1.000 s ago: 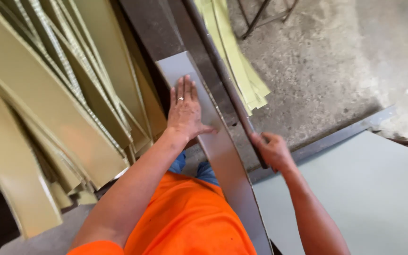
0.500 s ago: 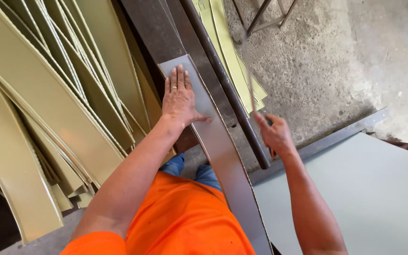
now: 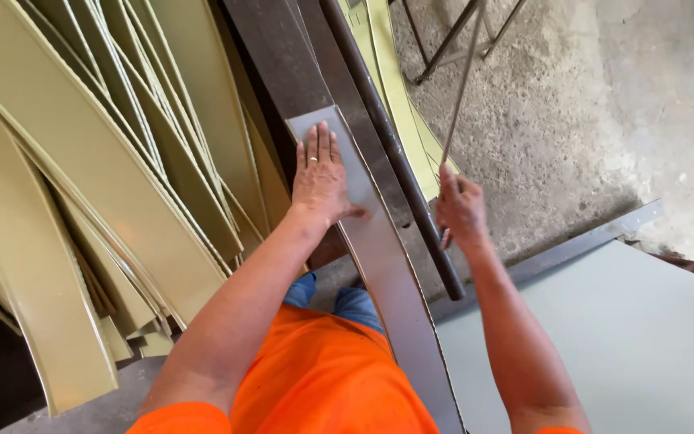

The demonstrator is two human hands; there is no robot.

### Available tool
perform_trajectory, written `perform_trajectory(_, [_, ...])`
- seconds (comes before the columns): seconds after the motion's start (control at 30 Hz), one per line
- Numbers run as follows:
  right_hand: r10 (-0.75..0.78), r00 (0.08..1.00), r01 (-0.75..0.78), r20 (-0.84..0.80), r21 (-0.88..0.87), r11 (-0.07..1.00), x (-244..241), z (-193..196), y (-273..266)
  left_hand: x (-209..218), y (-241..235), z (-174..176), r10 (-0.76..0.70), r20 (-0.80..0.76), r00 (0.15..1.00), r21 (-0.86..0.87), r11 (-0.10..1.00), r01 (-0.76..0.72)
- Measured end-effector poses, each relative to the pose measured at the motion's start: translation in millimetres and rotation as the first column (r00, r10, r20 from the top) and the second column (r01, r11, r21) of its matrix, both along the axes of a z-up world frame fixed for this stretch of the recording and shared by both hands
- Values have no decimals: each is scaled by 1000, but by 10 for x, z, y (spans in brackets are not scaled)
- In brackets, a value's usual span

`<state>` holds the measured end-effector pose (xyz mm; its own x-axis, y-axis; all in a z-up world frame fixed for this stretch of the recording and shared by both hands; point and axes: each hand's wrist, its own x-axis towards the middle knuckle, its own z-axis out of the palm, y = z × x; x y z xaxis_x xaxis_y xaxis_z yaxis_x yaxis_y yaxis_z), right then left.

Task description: Smoothing the edges of curved metal strips using a hand file.

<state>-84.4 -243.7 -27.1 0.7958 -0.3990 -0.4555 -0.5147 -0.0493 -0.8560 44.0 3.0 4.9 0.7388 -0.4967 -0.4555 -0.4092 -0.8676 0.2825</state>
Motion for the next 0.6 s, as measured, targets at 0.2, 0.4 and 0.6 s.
perform_trajectory(0.2, [377, 890, -451, -257, -617, 644, -33, 26, 71, 18, 0, -84, -23, 14, 1000, 15, 1000, 22])
perform_trajectory(0.4, [104, 985, -170, -138, -663, 729, -267, -70, 277, 22, 44, 54, -3, -27, 1000, -10, 1000, 3])
perform_trajectory(0.6, [217, 903, -414, -370, -617, 669, -957, 243, 339, 5, 78, -82, -2, -4, 1000, -55, 998, 2])
